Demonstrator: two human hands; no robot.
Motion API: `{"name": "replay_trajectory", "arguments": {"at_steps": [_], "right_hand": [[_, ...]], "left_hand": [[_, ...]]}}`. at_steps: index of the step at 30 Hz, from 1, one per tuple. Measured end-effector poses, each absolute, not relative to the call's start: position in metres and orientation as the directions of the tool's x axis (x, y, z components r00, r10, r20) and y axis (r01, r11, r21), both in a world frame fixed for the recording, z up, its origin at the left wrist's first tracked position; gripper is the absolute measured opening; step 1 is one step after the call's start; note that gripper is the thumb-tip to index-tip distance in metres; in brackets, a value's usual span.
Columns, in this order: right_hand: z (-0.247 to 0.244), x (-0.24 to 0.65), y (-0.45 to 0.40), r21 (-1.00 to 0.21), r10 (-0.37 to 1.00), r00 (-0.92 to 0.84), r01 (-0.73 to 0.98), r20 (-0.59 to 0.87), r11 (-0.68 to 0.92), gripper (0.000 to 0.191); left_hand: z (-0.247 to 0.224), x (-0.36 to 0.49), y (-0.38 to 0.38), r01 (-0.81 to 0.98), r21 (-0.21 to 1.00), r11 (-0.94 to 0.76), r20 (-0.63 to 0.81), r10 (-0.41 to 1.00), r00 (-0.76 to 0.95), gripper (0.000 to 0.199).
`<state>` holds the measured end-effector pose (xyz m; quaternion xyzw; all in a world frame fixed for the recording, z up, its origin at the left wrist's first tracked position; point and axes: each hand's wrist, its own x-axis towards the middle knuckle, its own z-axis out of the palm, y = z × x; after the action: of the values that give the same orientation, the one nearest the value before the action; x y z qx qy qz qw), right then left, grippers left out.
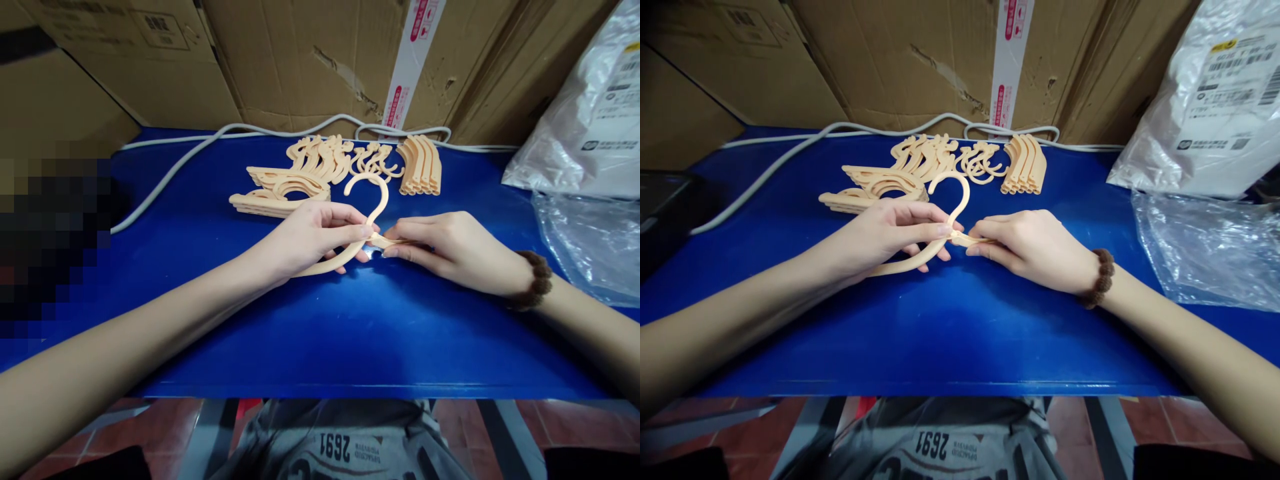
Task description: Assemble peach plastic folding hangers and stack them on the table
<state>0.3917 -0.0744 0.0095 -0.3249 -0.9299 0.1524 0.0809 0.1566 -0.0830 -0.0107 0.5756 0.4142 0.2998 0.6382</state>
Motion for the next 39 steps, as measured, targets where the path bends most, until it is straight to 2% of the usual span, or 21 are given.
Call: {"name": "replay_trajectory", "arguments": {"at_steps": [8,20,26,39], "right_hand": [[0.009,0.391,-0.075,-0.318,0.626,-0.779,0.584,0.038,0.747,0.042],[0.007,0.391,-0.076,-0.195,0.598,-0.799,0.578,0.060,0.793,0.046],[0.006,0.390,-0.078,-0.151,0.598,-0.798,0.583,0.074,0.798,0.048],[0.010,0.388,-0.079,-0.231,0.642,-0.766,0.623,0.013,0.748,0.047]], "left_hand": [[-0.009,0.158,-0.084,0.123,0.980,0.158,-0.196,0.876,0.441,0.010],[-0.008,0.162,-0.087,0.182,0.964,0.192,-0.248,0.896,0.367,0.012],[-0.007,0.162,-0.089,0.231,0.967,0.103,-0.192,0.894,0.404,0.021],[-0.005,0.164,-0.095,0.293,0.956,-0.021,-0.109,0.901,0.420,0.025]]}}
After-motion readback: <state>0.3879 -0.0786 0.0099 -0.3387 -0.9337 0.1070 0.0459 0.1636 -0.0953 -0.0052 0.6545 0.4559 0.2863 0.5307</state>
